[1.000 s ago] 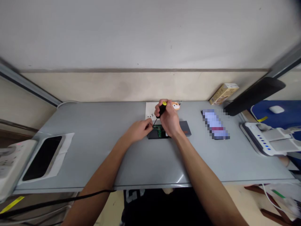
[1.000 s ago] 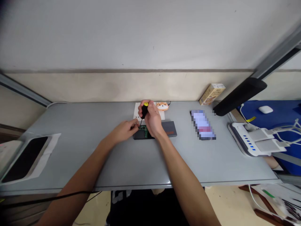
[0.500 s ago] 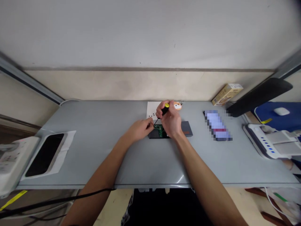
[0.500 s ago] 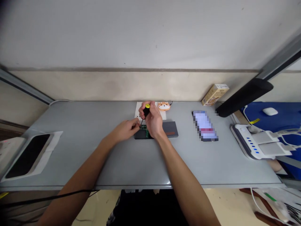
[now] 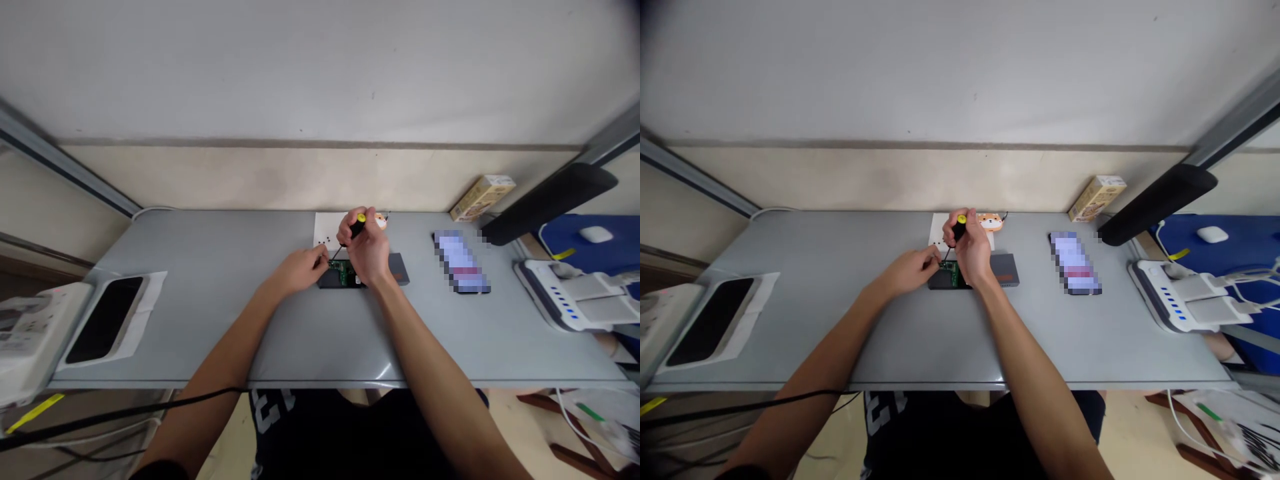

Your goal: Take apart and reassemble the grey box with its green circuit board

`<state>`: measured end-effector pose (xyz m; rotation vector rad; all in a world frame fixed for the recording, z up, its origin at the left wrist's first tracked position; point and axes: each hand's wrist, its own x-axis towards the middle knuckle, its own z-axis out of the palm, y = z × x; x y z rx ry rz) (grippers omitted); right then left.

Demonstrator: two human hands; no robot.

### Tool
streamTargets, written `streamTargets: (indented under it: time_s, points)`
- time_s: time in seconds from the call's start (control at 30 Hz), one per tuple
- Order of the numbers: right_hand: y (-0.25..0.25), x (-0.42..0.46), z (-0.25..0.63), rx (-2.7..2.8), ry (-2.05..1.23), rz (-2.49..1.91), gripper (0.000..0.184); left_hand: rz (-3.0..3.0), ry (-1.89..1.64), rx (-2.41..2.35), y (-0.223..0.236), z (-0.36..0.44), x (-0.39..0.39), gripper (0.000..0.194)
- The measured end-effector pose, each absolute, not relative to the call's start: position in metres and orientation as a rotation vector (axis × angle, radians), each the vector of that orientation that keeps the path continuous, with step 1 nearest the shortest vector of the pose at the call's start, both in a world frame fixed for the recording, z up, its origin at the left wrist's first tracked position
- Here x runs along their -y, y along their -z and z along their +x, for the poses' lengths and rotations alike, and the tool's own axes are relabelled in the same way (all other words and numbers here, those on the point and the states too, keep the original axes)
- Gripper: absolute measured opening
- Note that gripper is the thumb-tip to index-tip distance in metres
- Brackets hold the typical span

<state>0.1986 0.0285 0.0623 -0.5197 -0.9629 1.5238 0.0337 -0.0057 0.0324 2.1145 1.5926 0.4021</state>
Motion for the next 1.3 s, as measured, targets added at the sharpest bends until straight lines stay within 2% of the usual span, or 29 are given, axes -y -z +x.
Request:
streamTargets:
  time_s: [0.1,0.27,0.5,0.77,0.93,1.07,1.3]
  points:
    - [-0.064,-0.029,0.201,0.948,-1.506,-0.498,0.052,2.112,-0.388,-1.580,-0.034,0.034,0.006,0.016]
    - [-0.068,-0.028,0.204,0.931,-1.503,-0.463,0.045,2.133,-0.403,-1.537,-0.037,0.034,0.008,0.018]
    - [-0.071,-0.039,0.221,0.818,-1.480,-0.479,0.045,2.106,-0.595,-1.481,-0.035,0.027,0.004,0.029]
    - [-0.072,-0.057,0.275,0.771,-1.402,-0.470,0.045,2.153,-0.655,-1.532,-0.040,0.032,-0.015,0.024]
    - [-0.077,-0.049,0.281,0.844,-1.556,-0.422,0.044,2.335,-0.506,-1.527,-0.046,0.065,-0.050,0.022]
    - [-0.073,-0.043,0.266,0.959,-1.750,-0.404,0.052,2.371,-0.447,-1.527,-0.039,0.081,-0.070,0.022]
    - [-0.066,-0.043,0.254,0.985,-1.748,-0.321,0.055,2.324,-0.484,-1.520,-0.033,0.067,-0.064,0.030]
